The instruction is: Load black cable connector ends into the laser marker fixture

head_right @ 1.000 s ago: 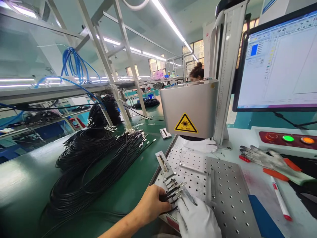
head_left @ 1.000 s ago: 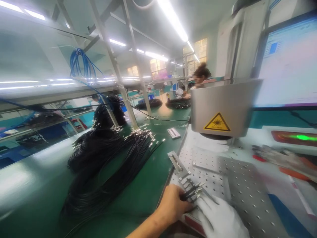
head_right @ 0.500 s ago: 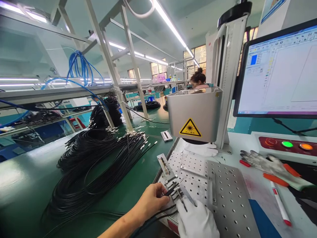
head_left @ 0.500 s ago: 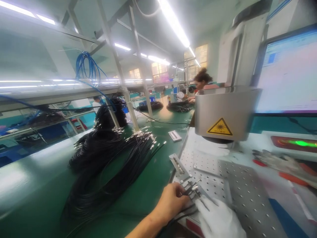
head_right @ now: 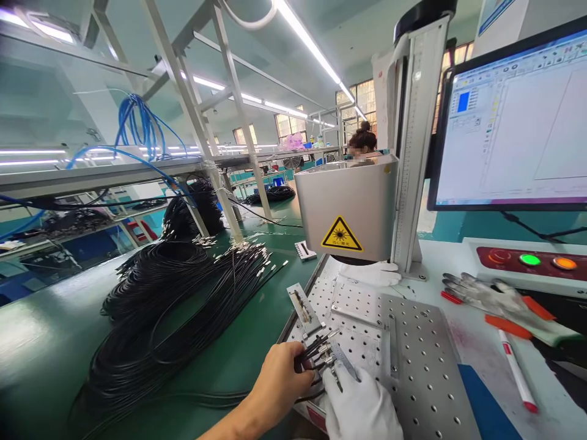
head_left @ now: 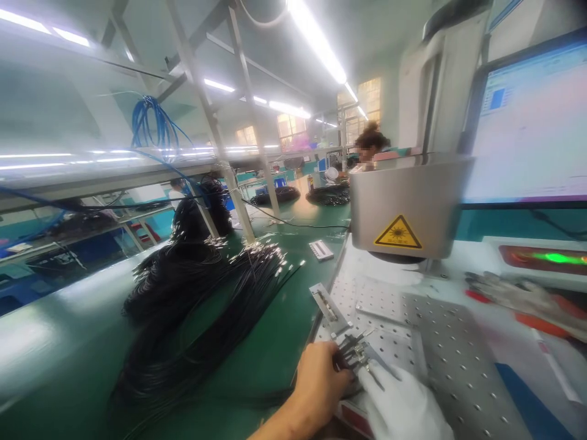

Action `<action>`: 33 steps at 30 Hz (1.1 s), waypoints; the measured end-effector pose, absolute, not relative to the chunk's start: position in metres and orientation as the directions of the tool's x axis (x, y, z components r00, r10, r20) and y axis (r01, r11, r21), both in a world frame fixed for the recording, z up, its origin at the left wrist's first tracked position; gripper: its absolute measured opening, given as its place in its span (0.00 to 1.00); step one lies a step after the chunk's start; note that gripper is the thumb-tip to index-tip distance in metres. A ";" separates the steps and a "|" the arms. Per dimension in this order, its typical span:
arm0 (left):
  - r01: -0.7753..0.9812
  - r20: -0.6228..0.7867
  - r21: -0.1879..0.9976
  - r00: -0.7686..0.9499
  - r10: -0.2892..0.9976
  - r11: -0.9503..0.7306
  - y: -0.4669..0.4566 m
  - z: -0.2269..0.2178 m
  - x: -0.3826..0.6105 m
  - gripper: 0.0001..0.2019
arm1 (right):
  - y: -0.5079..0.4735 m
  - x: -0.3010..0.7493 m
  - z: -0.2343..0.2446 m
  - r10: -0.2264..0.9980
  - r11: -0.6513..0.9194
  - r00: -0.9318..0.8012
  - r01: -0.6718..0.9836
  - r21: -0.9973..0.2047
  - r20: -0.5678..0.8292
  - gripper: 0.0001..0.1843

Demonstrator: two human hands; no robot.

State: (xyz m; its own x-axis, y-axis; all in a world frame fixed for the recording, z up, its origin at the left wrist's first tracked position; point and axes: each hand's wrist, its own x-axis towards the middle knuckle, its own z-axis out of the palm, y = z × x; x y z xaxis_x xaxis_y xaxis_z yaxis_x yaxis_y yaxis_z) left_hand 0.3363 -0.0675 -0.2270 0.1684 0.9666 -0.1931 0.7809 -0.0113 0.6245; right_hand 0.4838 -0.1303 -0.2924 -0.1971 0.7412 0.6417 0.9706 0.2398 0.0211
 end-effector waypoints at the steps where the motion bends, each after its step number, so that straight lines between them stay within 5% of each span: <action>1: 0.798 -0.190 0.603 0.169 0.967 -0.021 -0.067 -0.228 0.337 0.03 | -0.129 0.484 -0.294 0.743 0.243 -0.194 0.970 0.012 0.640 0.20; 9: 0.774 -0.244 0.633 0.240 0.940 -0.034 -0.052 -0.237 0.333 0.05 | -0.124 0.489 -0.311 0.709 0.254 -0.157 0.966 -0.041 0.688 0.20; 17: 0.700 -0.334 0.714 0.311 0.890 0.024 -0.042 -0.234 0.330 0.08 | -0.118 0.486 -0.305 0.863 0.255 -0.169 0.959 -0.122 0.476 0.21; 21: 0.620 -0.358 0.783 0.369 0.858 0.060 -0.038 -0.237 0.317 0.07 | -0.118 0.482 -0.305 0.812 0.274 -0.185 0.958 -0.081 0.554 0.20; 29: 0.432 -0.319 0.886 0.310 0.896 0.167 -0.042 -0.241 0.310 0.06 | -0.123 0.474 -0.292 0.900 0.178 -0.142 0.983 -0.050 0.413 0.23; 33: 0.503 -0.263 0.857 0.233 0.936 0.115 -0.043 -0.242 0.315 0.06 | -0.122 0.473 -0.291 0.916 0.171 -0.135 0.983 -0.063 0.378 0.25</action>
State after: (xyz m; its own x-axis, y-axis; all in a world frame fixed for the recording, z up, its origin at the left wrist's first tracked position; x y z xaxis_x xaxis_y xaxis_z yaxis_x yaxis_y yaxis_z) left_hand 0.3146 -0.0430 -0.2415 0.2333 0.9361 -0.2631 0.5028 0.1155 0.8567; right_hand 0.4734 -0.1215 -0.2905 -0.1347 0.9161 0.3775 0.9833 0.1706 -0.0633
